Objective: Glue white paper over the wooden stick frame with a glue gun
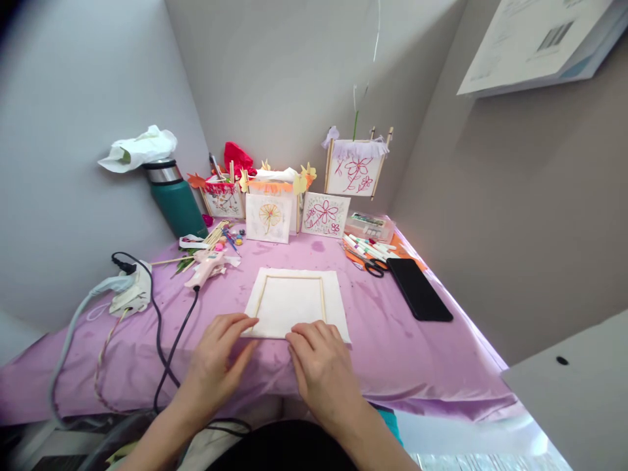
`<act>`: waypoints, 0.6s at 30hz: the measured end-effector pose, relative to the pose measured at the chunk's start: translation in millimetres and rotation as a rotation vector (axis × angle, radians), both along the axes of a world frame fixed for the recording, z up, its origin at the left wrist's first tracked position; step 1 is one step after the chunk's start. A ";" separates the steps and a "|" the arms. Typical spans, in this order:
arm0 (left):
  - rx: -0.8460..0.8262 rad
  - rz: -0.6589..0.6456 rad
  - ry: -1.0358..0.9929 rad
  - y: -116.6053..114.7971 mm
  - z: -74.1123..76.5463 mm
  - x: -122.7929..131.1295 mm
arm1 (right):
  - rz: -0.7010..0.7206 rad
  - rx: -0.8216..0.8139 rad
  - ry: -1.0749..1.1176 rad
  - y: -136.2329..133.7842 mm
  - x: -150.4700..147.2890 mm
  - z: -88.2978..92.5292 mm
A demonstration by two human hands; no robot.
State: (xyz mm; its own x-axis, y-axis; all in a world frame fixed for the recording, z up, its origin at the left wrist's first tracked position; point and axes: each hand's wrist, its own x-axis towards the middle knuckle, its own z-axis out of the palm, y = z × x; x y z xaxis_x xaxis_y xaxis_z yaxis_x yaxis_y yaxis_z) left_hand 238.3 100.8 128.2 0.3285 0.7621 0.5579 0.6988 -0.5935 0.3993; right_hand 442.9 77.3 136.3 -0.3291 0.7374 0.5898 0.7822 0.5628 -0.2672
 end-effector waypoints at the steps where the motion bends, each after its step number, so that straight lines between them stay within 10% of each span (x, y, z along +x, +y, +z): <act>1: -0.035 0.050 0.014 2.0 -0.9 -5.9 | 0.019 -0.021 -0.006 1.1 -3.4 -1.1; 18: -0.378 0.259 0.246 27.8 17.6 -3.4 | 0.069 -0.184 -0.115 23.9 -42.9 -13.9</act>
State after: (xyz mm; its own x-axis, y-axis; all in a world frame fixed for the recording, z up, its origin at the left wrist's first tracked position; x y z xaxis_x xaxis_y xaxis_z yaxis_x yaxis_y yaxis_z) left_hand 234.9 128.7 145.8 0.1891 0.9692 0.1580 0.9037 -0.2347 0.3581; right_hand 399.9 101.1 122.5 -0.4396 0.8025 0.4034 0.7747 0.5660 -0.2819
